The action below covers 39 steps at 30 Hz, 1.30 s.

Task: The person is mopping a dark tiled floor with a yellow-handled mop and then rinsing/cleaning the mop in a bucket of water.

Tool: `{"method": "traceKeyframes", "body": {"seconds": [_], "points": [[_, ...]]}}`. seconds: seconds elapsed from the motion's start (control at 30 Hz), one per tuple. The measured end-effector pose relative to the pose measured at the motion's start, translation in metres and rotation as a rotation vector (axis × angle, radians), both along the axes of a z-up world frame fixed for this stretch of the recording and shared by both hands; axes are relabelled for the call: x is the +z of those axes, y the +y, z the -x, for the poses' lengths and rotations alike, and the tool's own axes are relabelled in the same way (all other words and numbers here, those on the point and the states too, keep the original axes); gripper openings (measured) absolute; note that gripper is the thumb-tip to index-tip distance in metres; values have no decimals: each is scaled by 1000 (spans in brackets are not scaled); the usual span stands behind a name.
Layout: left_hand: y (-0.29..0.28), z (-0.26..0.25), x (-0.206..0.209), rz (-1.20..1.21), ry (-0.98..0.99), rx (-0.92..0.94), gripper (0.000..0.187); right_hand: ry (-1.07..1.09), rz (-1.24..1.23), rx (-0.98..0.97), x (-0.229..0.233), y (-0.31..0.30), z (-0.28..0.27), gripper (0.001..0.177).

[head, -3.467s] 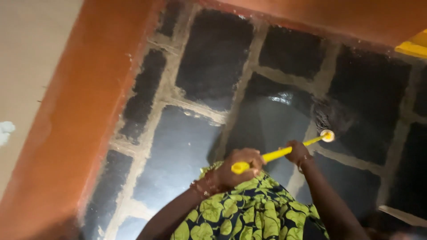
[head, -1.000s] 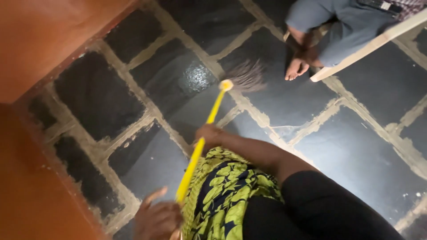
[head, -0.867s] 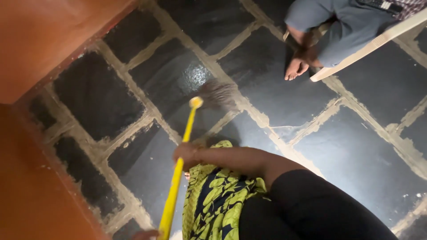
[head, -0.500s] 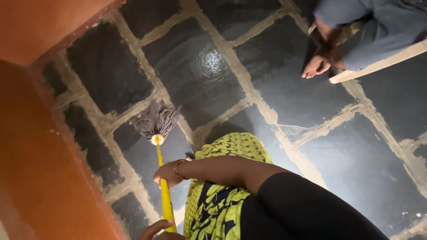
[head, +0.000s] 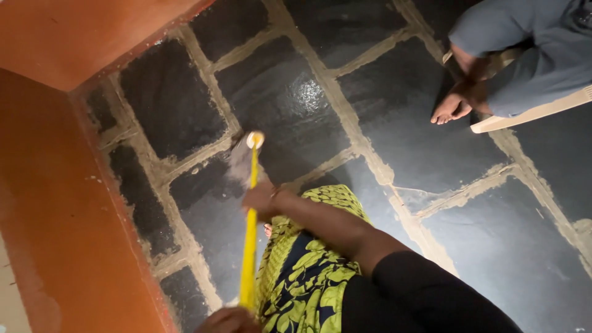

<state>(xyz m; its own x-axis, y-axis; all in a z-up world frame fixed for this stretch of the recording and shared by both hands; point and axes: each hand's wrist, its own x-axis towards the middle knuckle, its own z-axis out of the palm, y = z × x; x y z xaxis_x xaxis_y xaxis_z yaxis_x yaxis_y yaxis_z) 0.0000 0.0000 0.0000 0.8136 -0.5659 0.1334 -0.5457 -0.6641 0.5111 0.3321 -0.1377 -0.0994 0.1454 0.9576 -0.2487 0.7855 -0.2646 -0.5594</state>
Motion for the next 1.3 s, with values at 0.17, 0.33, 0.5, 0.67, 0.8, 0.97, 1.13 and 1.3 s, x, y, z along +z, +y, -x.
{"method": "traceKeyframes", "body": {"seconds": [0.17, 0.33, 0.5, 0.67, 0.8, 0.97, 1.13, 1.3], "points": [[-100, -141, 108, -37, 35, -10, 28, -11, 137, -431, 0, -73, -63, 29], [-119, -198, 91, 158, 24, 28, 21, -7, -29, -688, -93, -141, -100, 27], [-133, -220, 76, 317, 33, -1, 22, -55, -126, -852, -108, -206, -100, 27], [-116, -209, 38, 414, 176, 36, 28, 1, -194, -1138, -124, -242, -56, 25], [-119, -208, 125, 521, 198, 98, 31, -228, -358, -1134, -110, -248, -13, 30], [-73, -209, 160, 547, 94, -189, 28, 195, -86, -986, -5, -236, 44, 21], [-89, -193, 157, 848, 130, -313, 29, 253, -231, -822, -8, -240, 64, 20], [-119, -195, 155, 1253, 244, -199, 37, 181, -79, -993, -47, -244, 65, 7]]}}
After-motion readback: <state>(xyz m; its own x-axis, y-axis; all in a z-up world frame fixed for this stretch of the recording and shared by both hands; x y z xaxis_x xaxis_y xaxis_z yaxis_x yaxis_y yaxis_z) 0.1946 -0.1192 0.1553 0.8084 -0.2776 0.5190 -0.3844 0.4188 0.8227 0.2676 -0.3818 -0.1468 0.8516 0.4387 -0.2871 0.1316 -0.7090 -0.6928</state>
